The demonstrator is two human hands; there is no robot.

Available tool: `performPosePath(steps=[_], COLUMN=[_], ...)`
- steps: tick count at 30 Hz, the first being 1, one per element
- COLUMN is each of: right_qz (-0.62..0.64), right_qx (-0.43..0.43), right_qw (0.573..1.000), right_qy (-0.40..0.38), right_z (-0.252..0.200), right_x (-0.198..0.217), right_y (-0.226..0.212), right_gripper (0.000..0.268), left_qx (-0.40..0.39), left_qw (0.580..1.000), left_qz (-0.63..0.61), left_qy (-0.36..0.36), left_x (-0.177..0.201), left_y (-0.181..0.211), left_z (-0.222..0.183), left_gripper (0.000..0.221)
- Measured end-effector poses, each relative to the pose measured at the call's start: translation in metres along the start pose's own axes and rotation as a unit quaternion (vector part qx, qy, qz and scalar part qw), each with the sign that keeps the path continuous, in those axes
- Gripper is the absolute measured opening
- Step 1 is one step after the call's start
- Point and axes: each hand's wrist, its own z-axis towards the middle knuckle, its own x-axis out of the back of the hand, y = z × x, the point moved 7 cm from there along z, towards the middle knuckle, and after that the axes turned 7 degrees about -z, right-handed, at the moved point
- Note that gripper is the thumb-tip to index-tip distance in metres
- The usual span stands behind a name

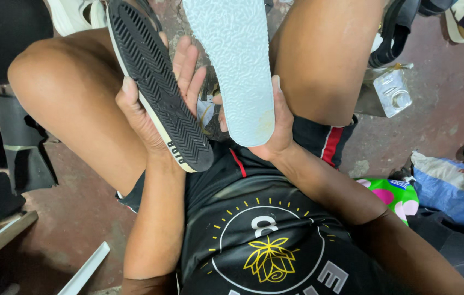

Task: The person sits on the floor and uses a needle to stitch or clean the channels of a shoe sole, handling the item with both hands and moving the tool through the tread.

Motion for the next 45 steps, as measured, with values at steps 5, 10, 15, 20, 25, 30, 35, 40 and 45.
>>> performPosePath(steps=[5,10,15,20,25,30,35,40,45], right_qz=[0.006,0.04,0.05,-0.004,-0.05,-0.055,-0.056,-0.021,0.009], right_qx=[0.026,0.024,0.052,0.139,0.167,0.149,0.116,0.023,-0.061], right_qw=[0.999,0.998,0.997,0.99,0.984,0.987,0.986,0.992,0.98], right_qy=[0.019,0.035,0.006,-0.036,-0.028,0.008,0.109,0.124,0.191], right_z=[-0.006,-0.014,-0.026,-0.049,-0.054,-0.021,0.021,0.059,0.082], right_x=[0.005,0.009,-0.001,-0.013,0.018,0.087,0.175,0.241,0.306], right_y=[-0.004,-0.017,-0.046,-0.11,-0.157,-0.158,-0.13,-0.081,-0.029], right_gripper=[0.073,0.073,0.076,0.073,0.074,0.075,0.069,0.068,0.067], left_qx=[0.026,0.051,0.079,0.076,0.091,0.044,-0.028,-0.024,0.012], left_qw=[0.999,0.997,0.996,0.995,0.991,0.997,0.985,0.999,0.994], left_qz=[-0.002,0.031,0.008,-0.058,-0.091,-0.031,0.167,0.002,-0.112], left_qy=[0.021,0.058,0.037,0.023,-0.036,-0.048,-0.018,-0.038,-0.014], left_x=[0.012,0.018,0.025,0.03,0.026,0.013,-0.01,-0.021,-0.031], left_y=[-0.007,-0.025,-0.033,-0.022,-0.002,0.027,0.066,0.074,0.07], left_z=[-0.018,-0.055,-0.075,-0.07,-0.054,-0.028,0.002,0.039,0.061], left_gripper=[0.087,0.095,0.102,0.102,0.095,0.093,0.091,0.084,0.086])
